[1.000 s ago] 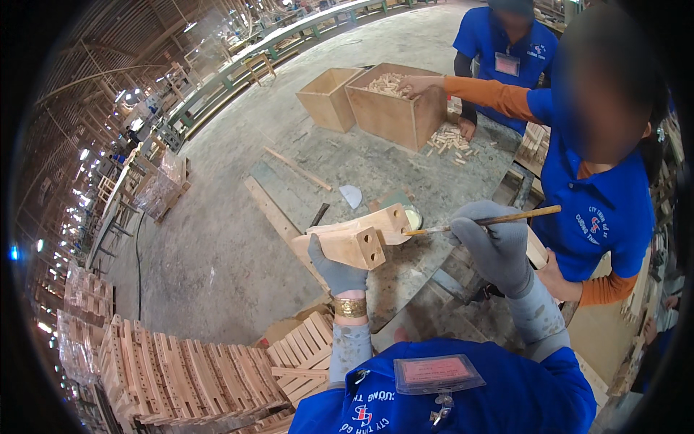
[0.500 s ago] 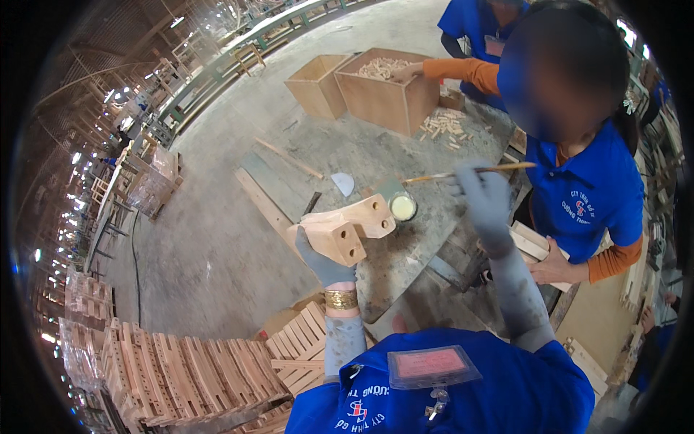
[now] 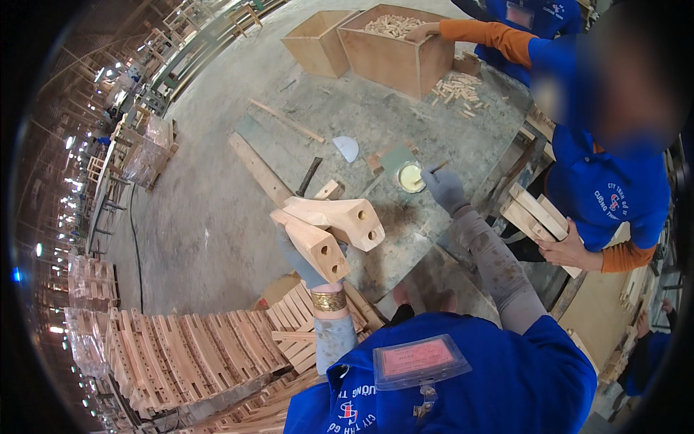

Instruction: The person applies glue to the holes of small wooden blocks using a brush, then inserts wooden dowels into the glued holes. The person repeats this process for multiple blocks, stacking the finished pieces on a nearby pile.

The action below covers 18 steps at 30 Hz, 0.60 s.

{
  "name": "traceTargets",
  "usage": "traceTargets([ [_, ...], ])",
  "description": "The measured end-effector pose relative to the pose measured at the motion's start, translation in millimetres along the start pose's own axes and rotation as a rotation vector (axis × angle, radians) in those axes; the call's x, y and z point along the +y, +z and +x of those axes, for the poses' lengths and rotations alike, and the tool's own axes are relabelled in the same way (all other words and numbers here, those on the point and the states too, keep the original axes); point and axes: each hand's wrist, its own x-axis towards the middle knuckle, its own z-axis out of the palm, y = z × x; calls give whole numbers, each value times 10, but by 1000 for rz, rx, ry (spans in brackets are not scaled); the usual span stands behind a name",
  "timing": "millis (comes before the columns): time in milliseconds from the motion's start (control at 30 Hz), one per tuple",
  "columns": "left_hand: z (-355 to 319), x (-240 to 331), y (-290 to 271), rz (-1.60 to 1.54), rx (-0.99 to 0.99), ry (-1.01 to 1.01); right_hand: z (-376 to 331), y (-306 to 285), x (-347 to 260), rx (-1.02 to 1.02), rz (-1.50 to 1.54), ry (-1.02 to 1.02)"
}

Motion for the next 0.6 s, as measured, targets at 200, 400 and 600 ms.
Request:
traceTargets([
  [200, 103, -135, -145, 687, -91, 423, 33, -133, -143, -41, 209, 109],
  [400, 85, 96, 163, 183, 11, 95, -78, -9, -48, -25, 466, 340],
  [600, 95, 78, 136, 403, -50, 250, -170, -141, -129, 52, 1186, 772],
])
